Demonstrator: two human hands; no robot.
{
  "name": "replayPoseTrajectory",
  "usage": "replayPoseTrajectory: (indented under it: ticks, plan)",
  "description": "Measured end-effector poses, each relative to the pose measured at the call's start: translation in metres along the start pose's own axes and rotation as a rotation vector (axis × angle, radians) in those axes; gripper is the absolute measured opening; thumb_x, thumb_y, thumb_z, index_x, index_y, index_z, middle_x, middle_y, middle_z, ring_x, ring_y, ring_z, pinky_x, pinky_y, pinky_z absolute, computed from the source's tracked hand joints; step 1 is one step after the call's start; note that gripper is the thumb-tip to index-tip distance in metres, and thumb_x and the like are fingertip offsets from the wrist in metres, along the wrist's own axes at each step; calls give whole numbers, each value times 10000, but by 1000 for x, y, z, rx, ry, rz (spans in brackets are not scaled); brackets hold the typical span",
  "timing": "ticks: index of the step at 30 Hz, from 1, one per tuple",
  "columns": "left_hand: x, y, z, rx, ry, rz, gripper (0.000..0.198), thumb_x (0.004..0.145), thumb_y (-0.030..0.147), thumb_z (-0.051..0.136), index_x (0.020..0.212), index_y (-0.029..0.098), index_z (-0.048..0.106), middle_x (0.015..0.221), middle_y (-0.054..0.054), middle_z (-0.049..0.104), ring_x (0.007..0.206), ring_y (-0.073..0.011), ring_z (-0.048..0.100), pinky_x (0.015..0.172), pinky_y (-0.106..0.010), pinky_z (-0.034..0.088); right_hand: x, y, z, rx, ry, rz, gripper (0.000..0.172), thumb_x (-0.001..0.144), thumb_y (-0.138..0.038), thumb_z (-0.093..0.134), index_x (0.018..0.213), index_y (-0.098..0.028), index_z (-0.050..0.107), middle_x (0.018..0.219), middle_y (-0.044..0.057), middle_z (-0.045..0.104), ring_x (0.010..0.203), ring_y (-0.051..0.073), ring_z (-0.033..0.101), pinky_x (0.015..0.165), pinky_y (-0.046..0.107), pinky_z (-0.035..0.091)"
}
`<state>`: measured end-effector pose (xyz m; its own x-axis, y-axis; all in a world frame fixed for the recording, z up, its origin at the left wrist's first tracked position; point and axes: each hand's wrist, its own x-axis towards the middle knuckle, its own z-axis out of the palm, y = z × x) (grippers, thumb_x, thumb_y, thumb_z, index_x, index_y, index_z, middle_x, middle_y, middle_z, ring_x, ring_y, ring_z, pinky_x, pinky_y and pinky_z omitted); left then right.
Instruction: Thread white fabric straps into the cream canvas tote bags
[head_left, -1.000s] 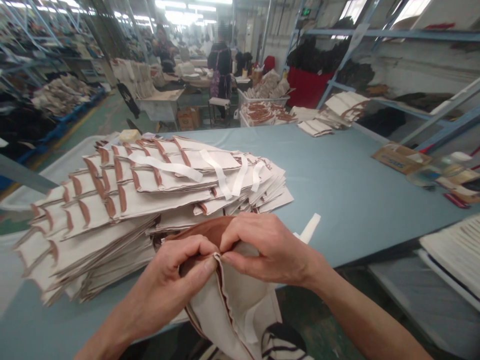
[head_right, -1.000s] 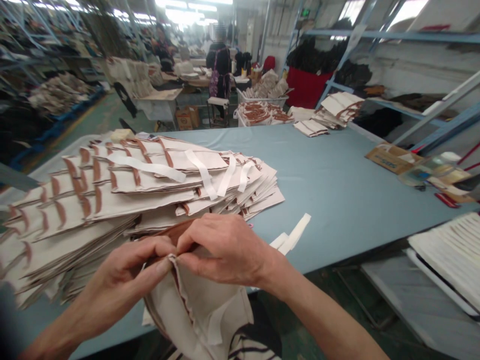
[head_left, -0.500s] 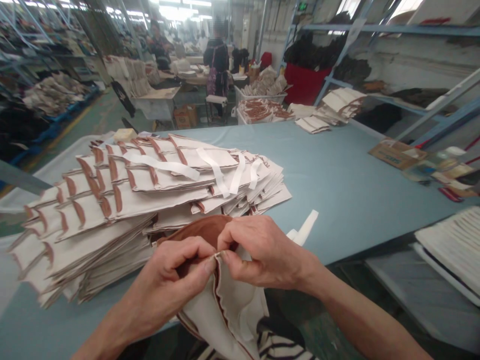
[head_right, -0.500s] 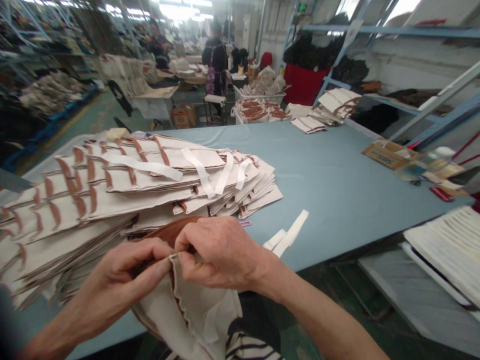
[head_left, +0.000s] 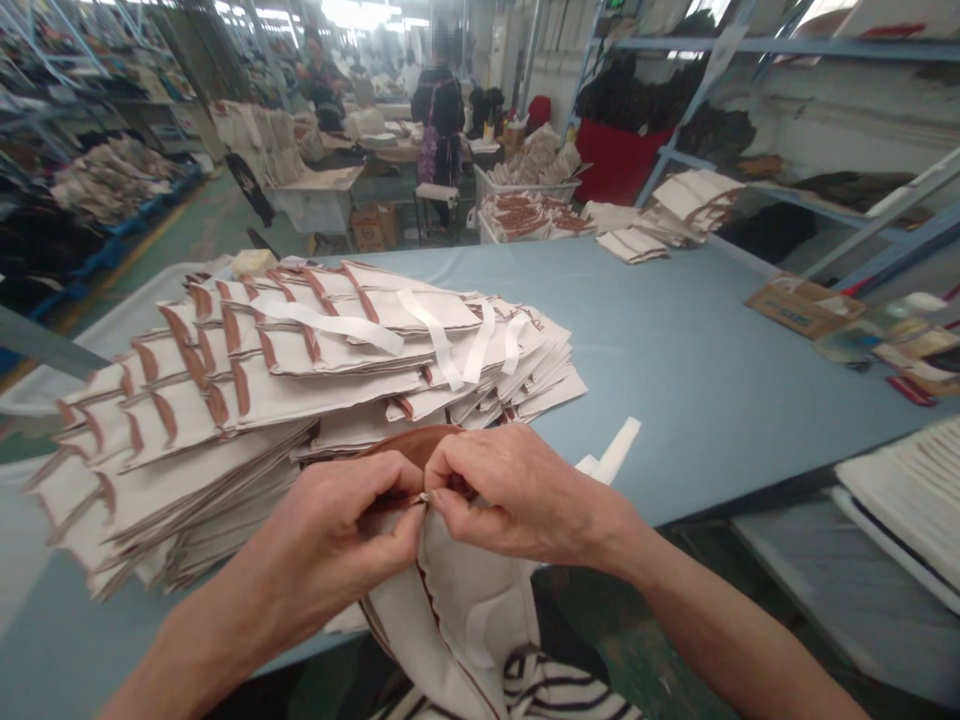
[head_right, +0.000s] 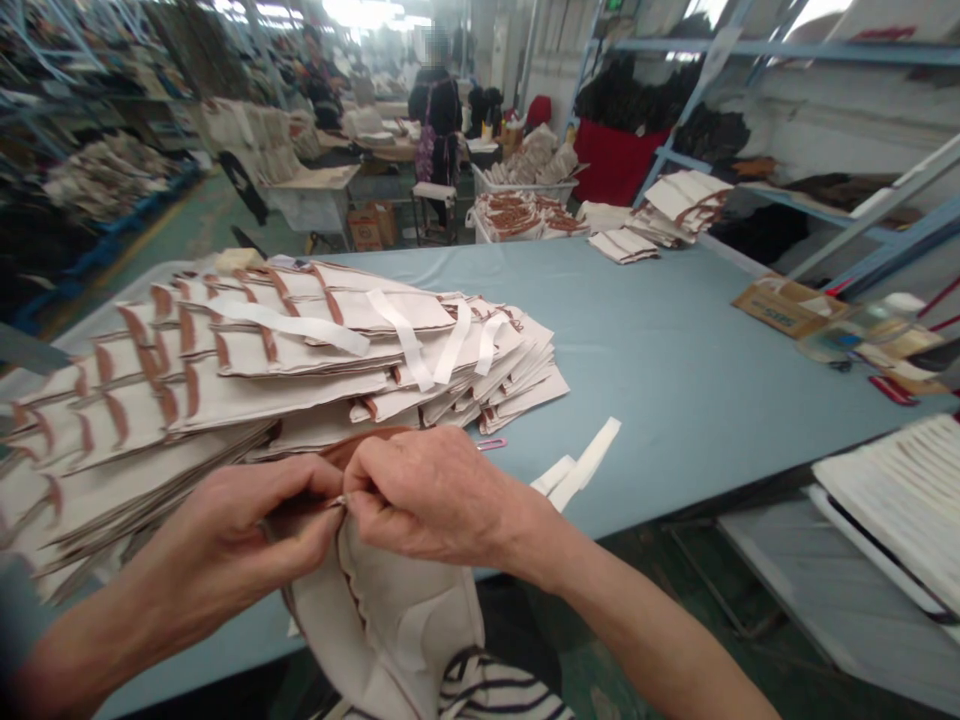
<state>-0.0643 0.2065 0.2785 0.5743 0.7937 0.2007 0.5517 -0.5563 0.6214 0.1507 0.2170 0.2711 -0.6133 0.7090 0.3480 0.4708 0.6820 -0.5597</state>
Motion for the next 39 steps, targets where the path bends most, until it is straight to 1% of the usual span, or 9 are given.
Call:
replayPoseTrajectory:
  ticks: [4,7,10,13,16,19,27,33,39]
  plan:
    - [4,1,-1,64,-16,40,190,854,123,488,681,201,489,599,97,387,526,-65,343,484,-188,270,3,1,-1,98,-76,70,92,915,-142,593,835,-185,608,710,-27,654,610,115,535,586,250,305]
    - [5,-1,2,17,39,60,195,831,111,470,657,199,461,585,97,384,517,-59,340,487,-178,267,3,1,-1,229,-90,132,45,901,-146,632,905,-185,610,795,-26,696,665,110,589,645,231,371]
    - [4,-6,2,-109,9,-56,213,850,170,485,641,203,463,574,88,398,517,-69,357,475,-171,284,4,-1,2,217,-83,147,136,809,-164,708,909,-186,618,866,-12,727,756,136,628,692,247,389]
    - [2,-11,-5,-267,-112,-206,232,875,253,527,653,204,488,581,84,408,520,-79,359,457,-170,293,7,-4,8,134,-58,127,201,752,-266,776,784,-191,592,749,-31,668,684,136,554,630,266,321]
    - [0,-12,-11,-356,-148,-288,267,882,323,564,651,200,509,574,82,411,515,-83,352,448,-172,288,10,-6,14,104,-24,89,254,783,-304,788,714,-186,574,682,-37,633,641,124,511,611,274,283]
    - [-4,-13,-15,-342,-136,-295,290,902,347,572,658,197,533,579,74,428,525,-92,375,455,-177,311,11,-6,17,107,-43,50,180,840,-258,756,748,-180,624,718,-21,673,668,126,549,629,268,309]
    - [-13,-16,-19,-56,-115,-144,175,925,191,527,765,204,597,661,58,555,590,-104,478,526,-207,357,15,-5,20,19,-108,49,83,858,-186,665,780,-187,637,724,-6,681,664,142,544,601,293,268]
    - [-12,-16,-17,165,-44,111,155,937,104,506,849,213,574,712,65,577,618,-97,541,573,-220,370,18,-6,19,5,-115,48,197,836,-179,634,669,-192,530,676,-18,617,588,122,427,563,306,196]
    - [-19,-17,-9,317,67,310,152,1052,112,443,1012,209,555,780,15,639,667,-140,632,631,-250,454,13,-2,26,156,-17,32,96,847,-147,591,768,-194,619,721,-4,673,677,147,562,636,269,349]
